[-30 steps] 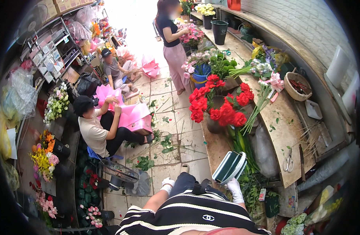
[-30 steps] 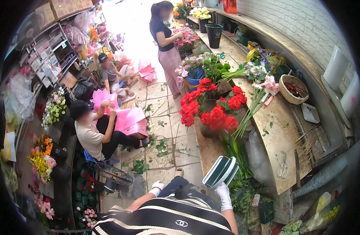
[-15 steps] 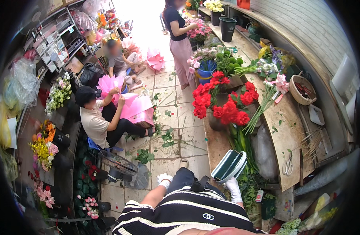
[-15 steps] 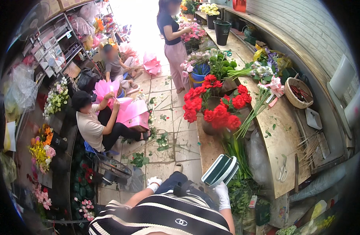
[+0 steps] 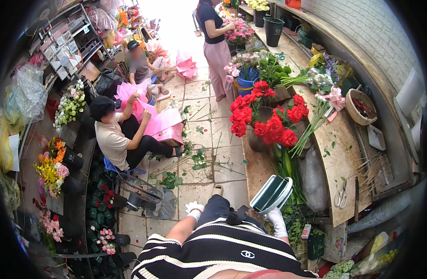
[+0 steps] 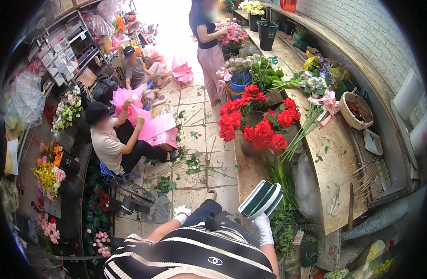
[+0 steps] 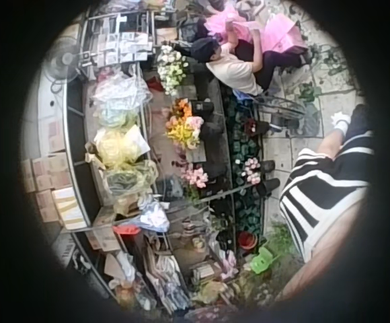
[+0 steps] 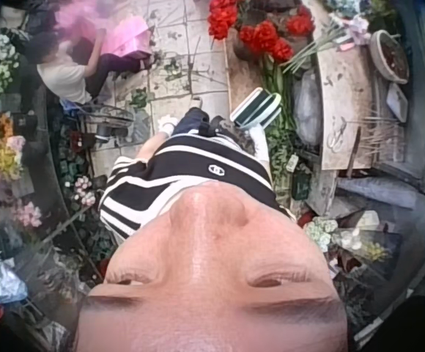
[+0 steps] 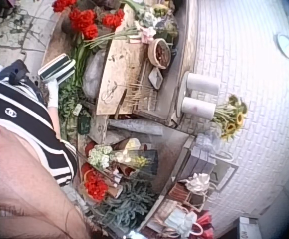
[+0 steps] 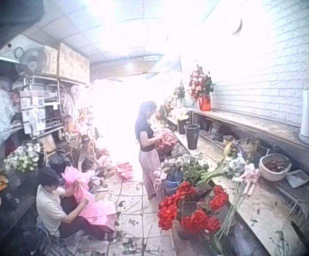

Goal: The person prepares a floral arrangement by placing a green floral foam block into a pink basket, securing it with tape, and adding stems of green foliage.

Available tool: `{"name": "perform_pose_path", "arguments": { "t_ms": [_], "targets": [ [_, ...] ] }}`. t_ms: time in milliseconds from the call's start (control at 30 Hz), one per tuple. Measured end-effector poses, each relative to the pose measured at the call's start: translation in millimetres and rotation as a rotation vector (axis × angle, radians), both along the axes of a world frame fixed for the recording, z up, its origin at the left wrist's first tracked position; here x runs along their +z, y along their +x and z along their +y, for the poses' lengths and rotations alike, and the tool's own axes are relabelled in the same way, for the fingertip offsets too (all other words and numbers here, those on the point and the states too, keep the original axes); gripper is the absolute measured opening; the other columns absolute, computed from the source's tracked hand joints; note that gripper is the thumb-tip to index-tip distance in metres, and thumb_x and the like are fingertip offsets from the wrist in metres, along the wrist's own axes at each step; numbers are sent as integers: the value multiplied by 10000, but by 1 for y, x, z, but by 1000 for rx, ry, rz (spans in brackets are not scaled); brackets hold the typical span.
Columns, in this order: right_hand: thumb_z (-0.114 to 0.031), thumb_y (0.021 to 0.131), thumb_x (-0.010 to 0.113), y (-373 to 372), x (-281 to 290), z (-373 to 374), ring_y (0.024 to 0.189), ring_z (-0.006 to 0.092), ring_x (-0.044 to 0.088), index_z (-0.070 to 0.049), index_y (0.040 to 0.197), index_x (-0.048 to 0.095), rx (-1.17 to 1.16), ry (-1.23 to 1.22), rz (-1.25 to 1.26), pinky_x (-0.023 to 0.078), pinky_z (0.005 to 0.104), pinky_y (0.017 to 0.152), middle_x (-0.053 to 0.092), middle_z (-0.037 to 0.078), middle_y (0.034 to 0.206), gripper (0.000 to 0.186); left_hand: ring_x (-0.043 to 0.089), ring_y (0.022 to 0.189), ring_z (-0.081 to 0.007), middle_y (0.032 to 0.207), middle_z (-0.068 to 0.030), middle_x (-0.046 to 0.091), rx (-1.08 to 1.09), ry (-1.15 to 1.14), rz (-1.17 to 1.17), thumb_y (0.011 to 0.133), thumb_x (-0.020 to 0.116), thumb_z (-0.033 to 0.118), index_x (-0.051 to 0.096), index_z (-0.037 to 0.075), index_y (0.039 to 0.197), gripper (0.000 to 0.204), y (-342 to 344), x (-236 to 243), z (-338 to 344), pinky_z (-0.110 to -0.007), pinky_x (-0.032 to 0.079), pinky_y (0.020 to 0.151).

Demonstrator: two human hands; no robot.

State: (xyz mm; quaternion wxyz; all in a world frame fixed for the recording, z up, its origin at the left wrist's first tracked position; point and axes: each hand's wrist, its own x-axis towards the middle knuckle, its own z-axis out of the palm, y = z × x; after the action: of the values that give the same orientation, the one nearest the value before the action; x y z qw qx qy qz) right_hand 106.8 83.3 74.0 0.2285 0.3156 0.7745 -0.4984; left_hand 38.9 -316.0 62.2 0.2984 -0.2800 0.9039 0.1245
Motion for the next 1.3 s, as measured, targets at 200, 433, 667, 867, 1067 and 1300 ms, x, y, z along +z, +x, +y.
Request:
{"name": "perform_pose_path", "arguments": {
  "t_ms": [200, 433, 667, 867, 1067, 1300],
  "targets": [
    [-204, 810, 568, -1, 21, -8, 784, 274, 684, -10, 998, 663, 26, 58, 59, 521, 366, 677, 687, 183, 853, 287, 186, 1391, -353, 1424, -109, 399, 42, 101, -91, 828, 488, 316, 516, 189, 1310, 498, -4, 3, -1, -521, 214, 1106],
    [-164, 802, 582, -1, -12, 2, 825, 252, 680, -42, 1042, 660, 38, 73, 78, 515, 364, 705, 692, 157, 900, 281, 204, 1389, -347, 1420, -99, 412, 54, 118, -76, 822, 486, 310, 543, 199, 1290, 484, -6, 5, -1, -495, 203, 1117],
    [-181, 826, 562, -6, 15, -8, 767, 225, 676, -41, 1061, 655, 37, 15, 4, 512, 348, 672, 693, 136, 886, 288, 241, 1374, -332, 1422, -103, 407, 93, 101, -79, 828, 479, 311, 515, 180, 1319, 510, 5, 7, -4, -492, 224, 1111],
    [-253, 853, 552, -4, 29, -7, 718, 210, 664, -35, 1086, 633, 77, -3, 85, 503, 343, 627, 686, 126, 853, 329, 338, 1326, -294, 1358, -103, 486, 57, 57, -73, 808, 495, 300, 571, 174, 1253, 468, 2, 31, 6, -443, 296, 1082],
    [-308, 855, 586, -9, 29, -11, 922, 201, 632, -39, 1107, 635, 110, 21, 79, 484, 335, 773, 681, 112, 1027, 372, 343, 1318, -306, 1357, -96, 488, 48, 53, -58, 811, 481, 292, 558, 185, 1271, 478, 3, 8, -7, -441, 288, 1085],
    [-243, 868, 555, -12, 35, -13, 936, 221, 632, -27, 1096, 633, 161, 50, 100, 487, 352, 782, 676, 141, 1027, 324, 326, 1324, -314, 1377, -94, 463, 80, 61, -49, 821, 466, 281, 539, 185, 1290, 484, 4, 7, -2, -456, 289, 1083]
  ]
}}
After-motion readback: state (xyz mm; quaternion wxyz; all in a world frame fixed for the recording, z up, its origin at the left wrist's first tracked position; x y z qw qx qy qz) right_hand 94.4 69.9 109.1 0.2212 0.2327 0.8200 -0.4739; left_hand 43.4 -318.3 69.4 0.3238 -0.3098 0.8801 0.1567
